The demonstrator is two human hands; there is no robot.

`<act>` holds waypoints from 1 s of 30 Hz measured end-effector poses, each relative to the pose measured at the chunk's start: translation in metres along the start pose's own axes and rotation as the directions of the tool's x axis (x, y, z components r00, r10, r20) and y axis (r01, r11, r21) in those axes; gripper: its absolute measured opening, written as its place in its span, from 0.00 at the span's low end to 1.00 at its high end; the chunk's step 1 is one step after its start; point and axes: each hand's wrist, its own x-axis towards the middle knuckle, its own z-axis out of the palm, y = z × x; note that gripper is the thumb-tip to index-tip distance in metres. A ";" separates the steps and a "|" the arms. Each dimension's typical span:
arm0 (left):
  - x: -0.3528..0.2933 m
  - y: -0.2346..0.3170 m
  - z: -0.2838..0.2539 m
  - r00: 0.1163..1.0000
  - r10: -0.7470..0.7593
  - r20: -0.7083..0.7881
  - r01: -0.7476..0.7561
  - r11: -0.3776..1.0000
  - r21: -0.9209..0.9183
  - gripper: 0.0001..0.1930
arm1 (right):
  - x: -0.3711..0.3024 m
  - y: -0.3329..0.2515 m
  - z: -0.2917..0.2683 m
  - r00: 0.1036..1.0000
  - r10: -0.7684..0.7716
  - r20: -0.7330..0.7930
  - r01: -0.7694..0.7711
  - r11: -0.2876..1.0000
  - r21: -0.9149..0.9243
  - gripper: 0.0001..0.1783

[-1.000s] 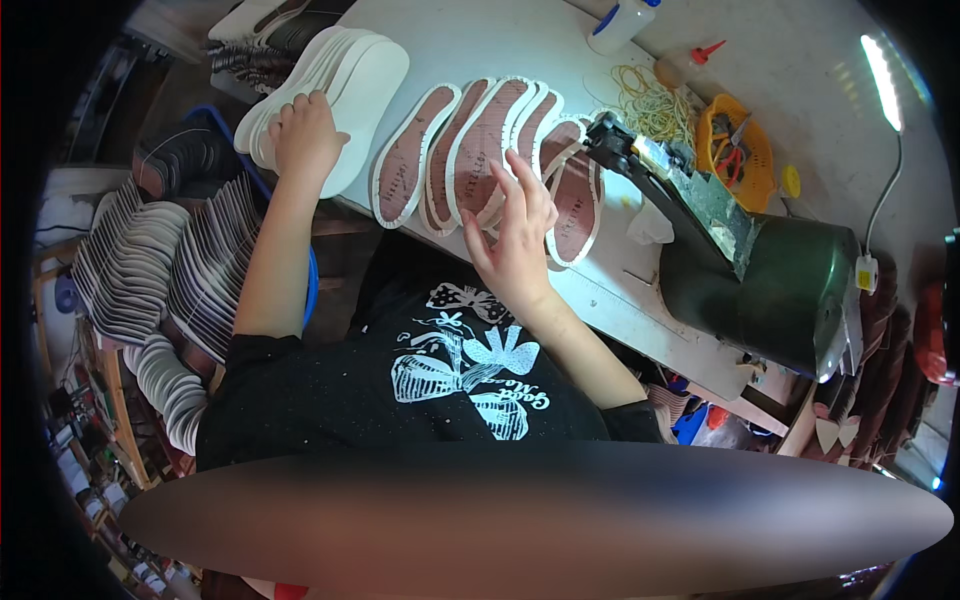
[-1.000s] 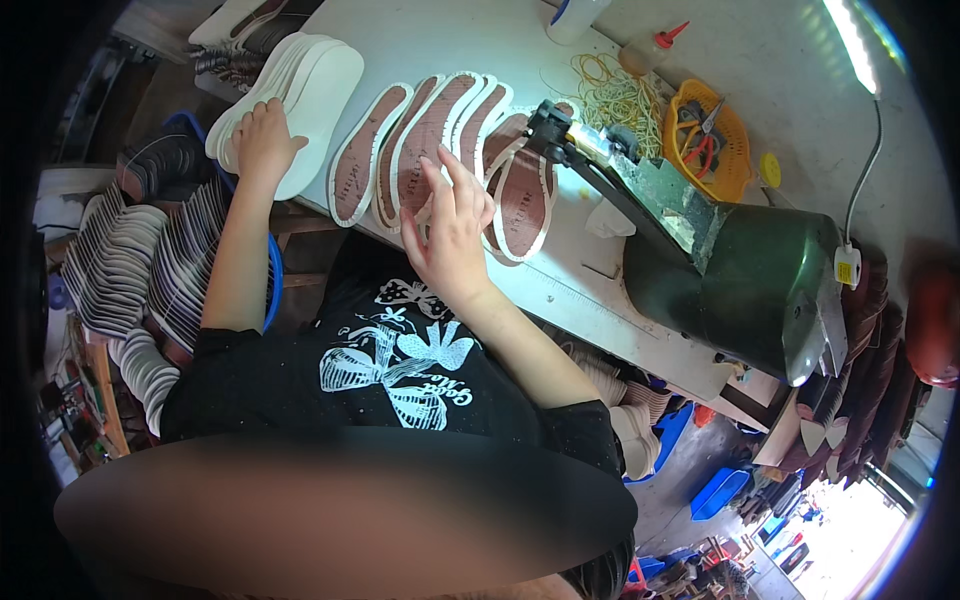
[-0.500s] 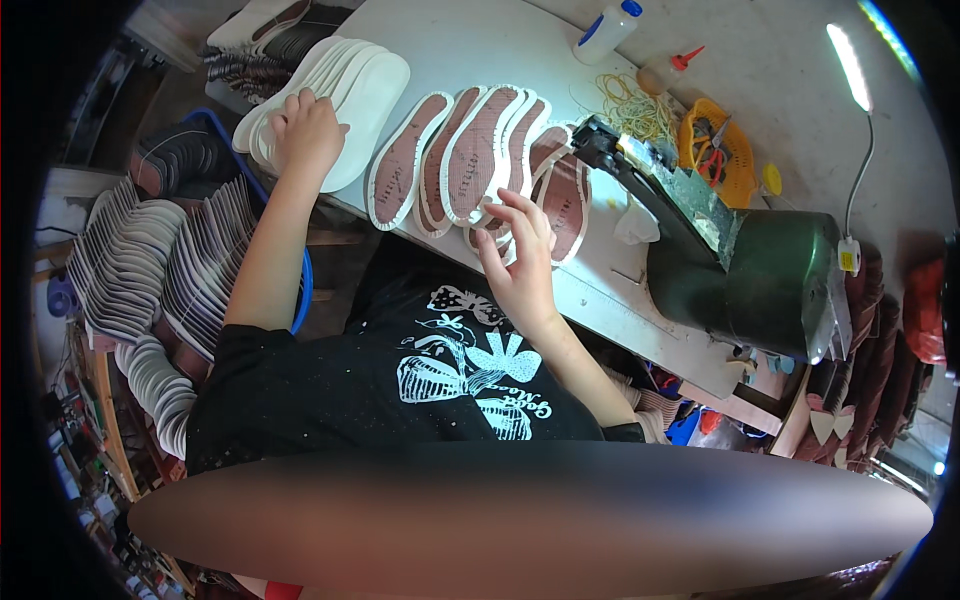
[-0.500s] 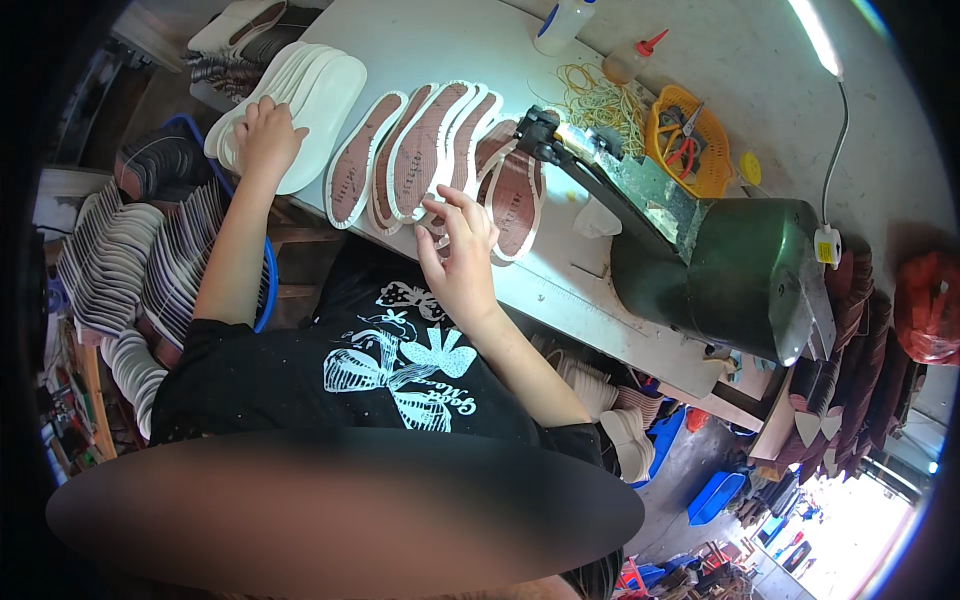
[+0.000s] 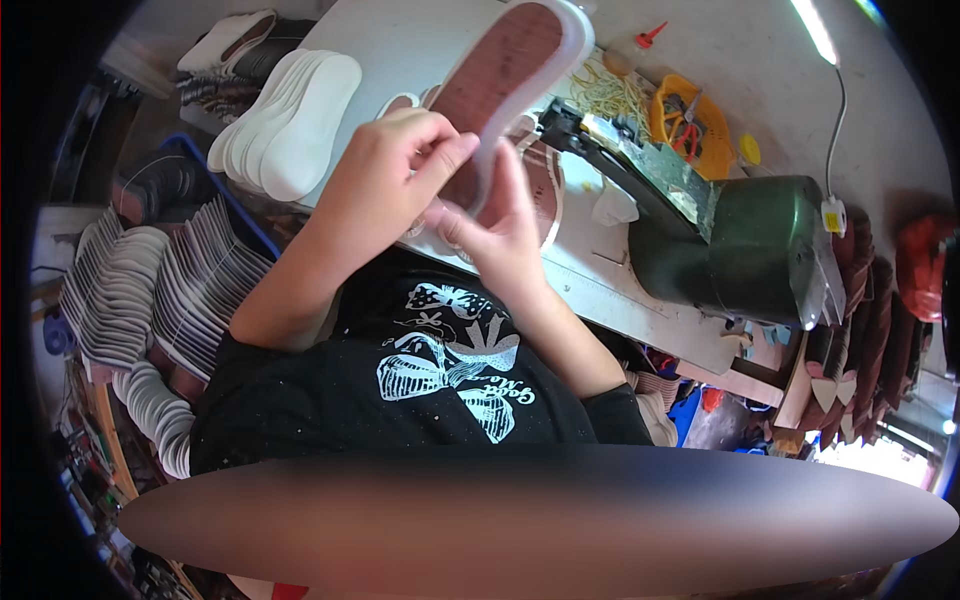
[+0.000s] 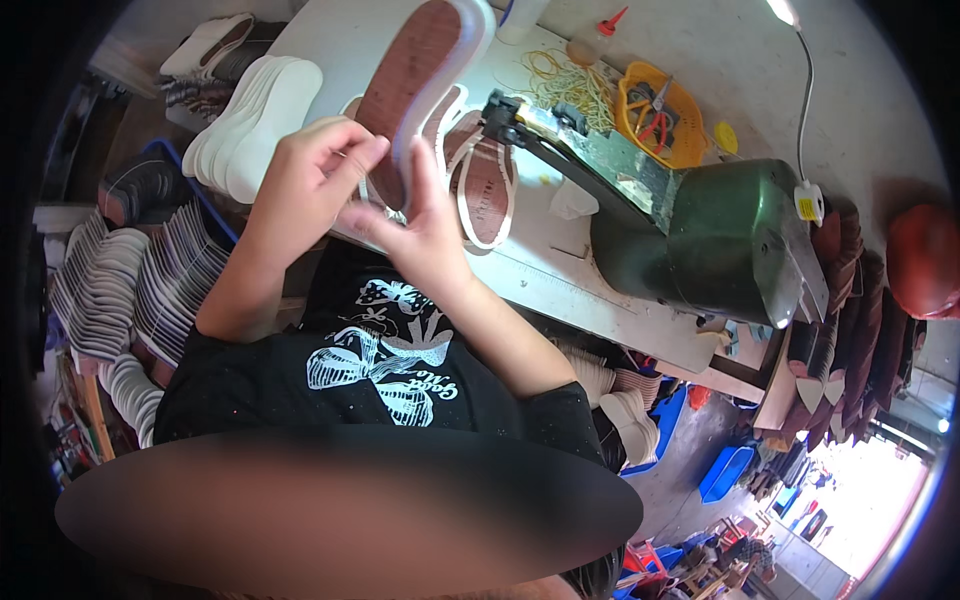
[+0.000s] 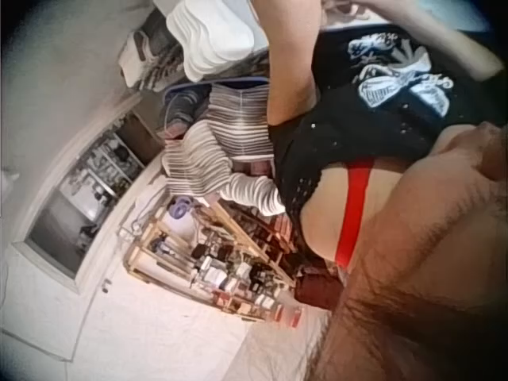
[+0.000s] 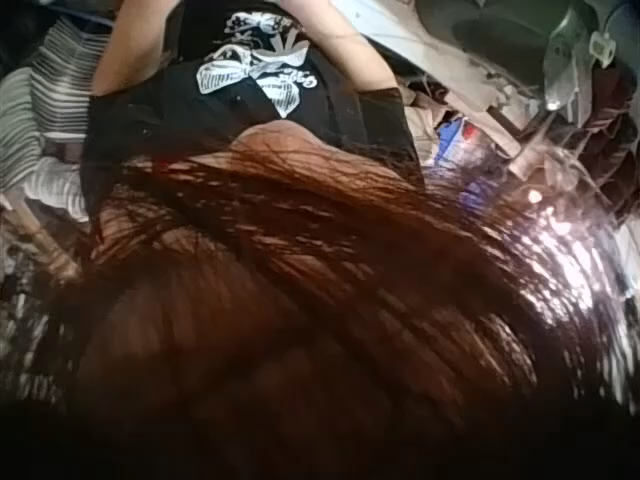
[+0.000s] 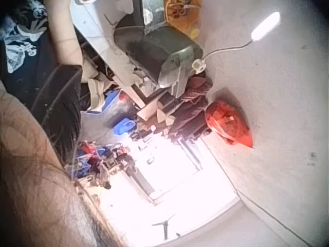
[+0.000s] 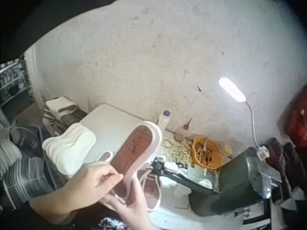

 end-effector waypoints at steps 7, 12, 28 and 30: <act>0.023 -0.017 0.017 0.987 0.148 -0.066 -0.158 0.967 -0.201 0.23 | -0.021 -0.024 -0.036 0.989 0.053 -0.141 -0.048 0.998 0.043 0.29; 0.031 -0.018 0.041 0.947 0.010 0.322 0.269 0.528 -0.806 0.26 | -0.021 -0.024 -0.041 0.992 0.095 0.084 -0.126 0.759 0.638 0.33; 0.034 -0.009 0.048 0.976 0.122 0.178 -0.033 0.899 -0.437 0.23 | -0.007 -0.037 -0.079 0.948 0.318 -0.027 -0.318 0.948 -0.008 0.09; 0.041 -0.005 0.044 0.962 0.127 0.242 -0.022 0.918 -0.396 0.24 | -0.007 -0.042 -0.078 0.965 0.261 -0.007 -0.260 0.958 -0.123 0.09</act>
